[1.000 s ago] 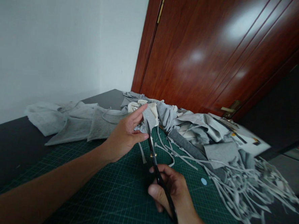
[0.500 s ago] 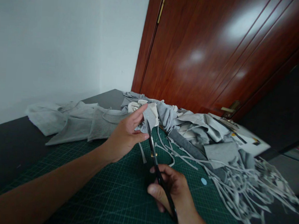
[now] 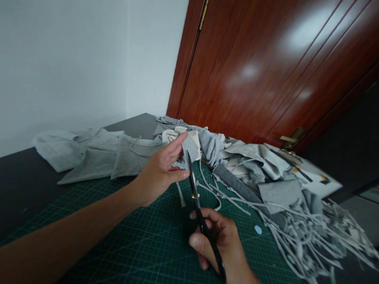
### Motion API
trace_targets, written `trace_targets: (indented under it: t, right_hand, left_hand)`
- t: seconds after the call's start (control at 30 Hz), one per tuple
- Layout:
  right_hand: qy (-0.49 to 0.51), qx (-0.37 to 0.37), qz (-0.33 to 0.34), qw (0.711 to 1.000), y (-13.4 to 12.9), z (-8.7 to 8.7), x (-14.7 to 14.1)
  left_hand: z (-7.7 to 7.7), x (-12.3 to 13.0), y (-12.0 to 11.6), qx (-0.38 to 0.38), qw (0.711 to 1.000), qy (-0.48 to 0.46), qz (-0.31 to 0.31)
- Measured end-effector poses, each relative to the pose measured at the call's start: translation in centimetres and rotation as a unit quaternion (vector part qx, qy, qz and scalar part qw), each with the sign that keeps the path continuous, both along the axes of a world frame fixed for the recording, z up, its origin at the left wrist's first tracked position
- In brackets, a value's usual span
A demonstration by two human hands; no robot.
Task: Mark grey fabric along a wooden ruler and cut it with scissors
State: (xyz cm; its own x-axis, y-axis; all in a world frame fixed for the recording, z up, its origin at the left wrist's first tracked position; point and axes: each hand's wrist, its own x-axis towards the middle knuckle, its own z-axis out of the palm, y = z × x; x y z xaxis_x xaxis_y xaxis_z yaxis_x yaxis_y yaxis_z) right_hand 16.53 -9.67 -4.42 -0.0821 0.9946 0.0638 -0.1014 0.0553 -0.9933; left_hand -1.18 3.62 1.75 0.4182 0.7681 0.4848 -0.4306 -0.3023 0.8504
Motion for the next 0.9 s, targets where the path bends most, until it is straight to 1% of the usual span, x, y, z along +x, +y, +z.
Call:
trace_targets:
  t: [0.23,0.47,0.6,0.77,0.9]
  right_hand:
    - [-0.003,0.019,-0.002,1.0,0.03,0.02,-0.07]
    - [-0.021,-0.008,-0.003,1.0,0.07,0.54,-0.18]
    - [-0.034,-0.012,-0.007,0.999,-0.02,0.48,-0.06]
    - [-0.009,-0.008,-0.008,1.0,-0.04,0.39,-0.23]
    - [0.002,0.003,-0.004,1.0,0.04,0.32,-0.36]
  left_hand:
    - [-0.51,0.13,0.18,0.001,1.0,0.008,-0.027]
    - [-0.71,0.09,0.28,0.007,0.999,0.017,-0.027]
    - [-0.79,0.12,0.34,0.01,0.999,0.017,-0.026]
    - [-0.87,0.24,0.15,-0.001,0.999,0.01,-0.035]
    - [-1.08,0.3,-0.1,-0.012,0.999,0.025,-0.024]
